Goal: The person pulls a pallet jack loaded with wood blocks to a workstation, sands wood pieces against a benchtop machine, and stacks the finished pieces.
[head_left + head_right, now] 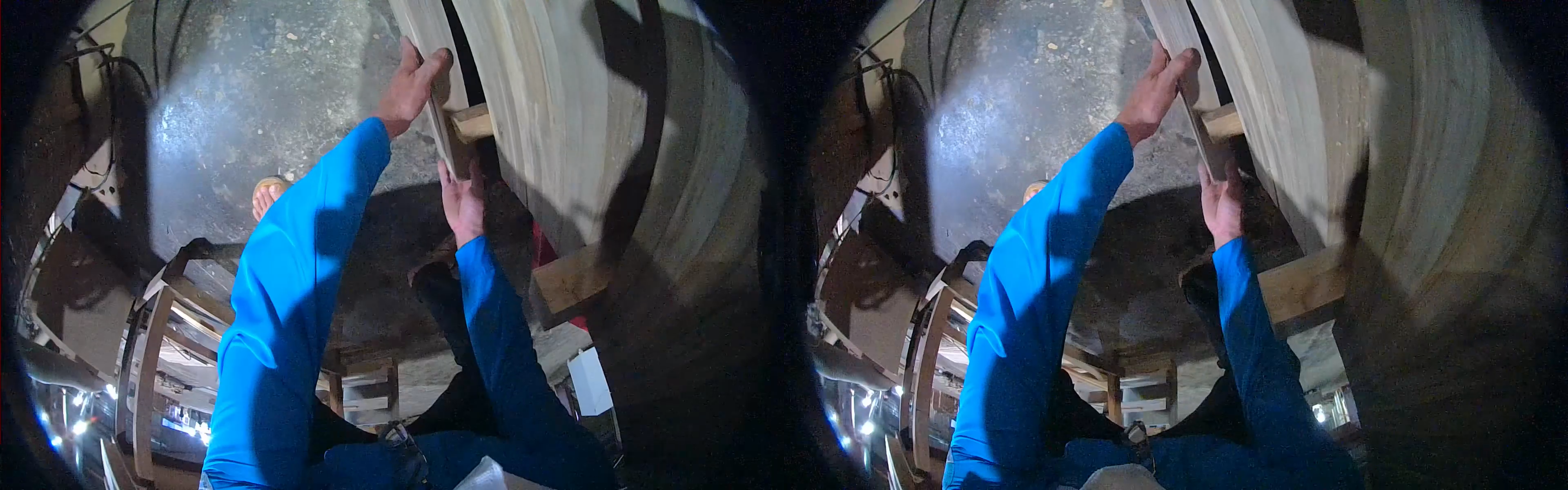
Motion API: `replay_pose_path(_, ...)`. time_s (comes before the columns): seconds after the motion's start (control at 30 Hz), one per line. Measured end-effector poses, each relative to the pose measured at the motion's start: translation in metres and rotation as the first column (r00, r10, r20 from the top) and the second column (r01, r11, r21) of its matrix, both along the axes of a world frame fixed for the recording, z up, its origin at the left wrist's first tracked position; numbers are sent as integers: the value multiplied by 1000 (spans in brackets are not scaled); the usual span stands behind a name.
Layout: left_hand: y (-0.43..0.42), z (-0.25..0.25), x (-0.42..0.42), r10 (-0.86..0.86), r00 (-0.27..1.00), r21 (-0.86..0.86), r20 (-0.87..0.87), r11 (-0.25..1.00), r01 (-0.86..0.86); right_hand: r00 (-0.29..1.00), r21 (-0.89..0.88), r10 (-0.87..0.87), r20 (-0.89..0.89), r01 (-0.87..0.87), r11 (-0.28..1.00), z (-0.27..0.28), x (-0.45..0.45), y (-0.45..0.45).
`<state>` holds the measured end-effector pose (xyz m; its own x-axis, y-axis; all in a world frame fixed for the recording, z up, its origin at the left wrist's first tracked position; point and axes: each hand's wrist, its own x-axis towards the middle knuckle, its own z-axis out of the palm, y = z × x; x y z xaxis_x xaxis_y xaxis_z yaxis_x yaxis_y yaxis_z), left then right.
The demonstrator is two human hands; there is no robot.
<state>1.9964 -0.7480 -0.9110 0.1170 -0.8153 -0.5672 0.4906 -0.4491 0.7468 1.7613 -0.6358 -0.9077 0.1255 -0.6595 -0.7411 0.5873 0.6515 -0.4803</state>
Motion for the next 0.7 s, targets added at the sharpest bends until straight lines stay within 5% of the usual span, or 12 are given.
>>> replay_pose_path(0.33,-25,3,-10,29,1000,-85,-11,996,-30,1000,-24,-27,-7,27,999,-4,-20,-26)
replay_pose_path(0.4,-29,4,-10,15,999,-89,-39,996,-18,991,-228,103,90,-80,970,-1,-27,-25)
replay_pose_path(0.47,-22,3,-11,39,999,-101,-25,994,-42,995,-89,88,-36,-91,992,-6,-37,-6)
replay_pose_path(0.5,-19,18,-7,34,999,-128,39,991,-29,976,122,144,-163,-125,985,-7,-44,5)
replay_pose_path(0.53,-14,27,-1,36,999,-141,35,990,-30,935,327,218,-280,-121,937,-5,-52,16)
replay_pose_path(0.6,18,35,14,52,999,88,5,995,-52,819,448,389,-423,-185,875,34,-47,43)
replay_pose_path(0.7,98,19,37,62,980,172,189,980,-95,423,475,764,-487,-606,638,73,-73,107)
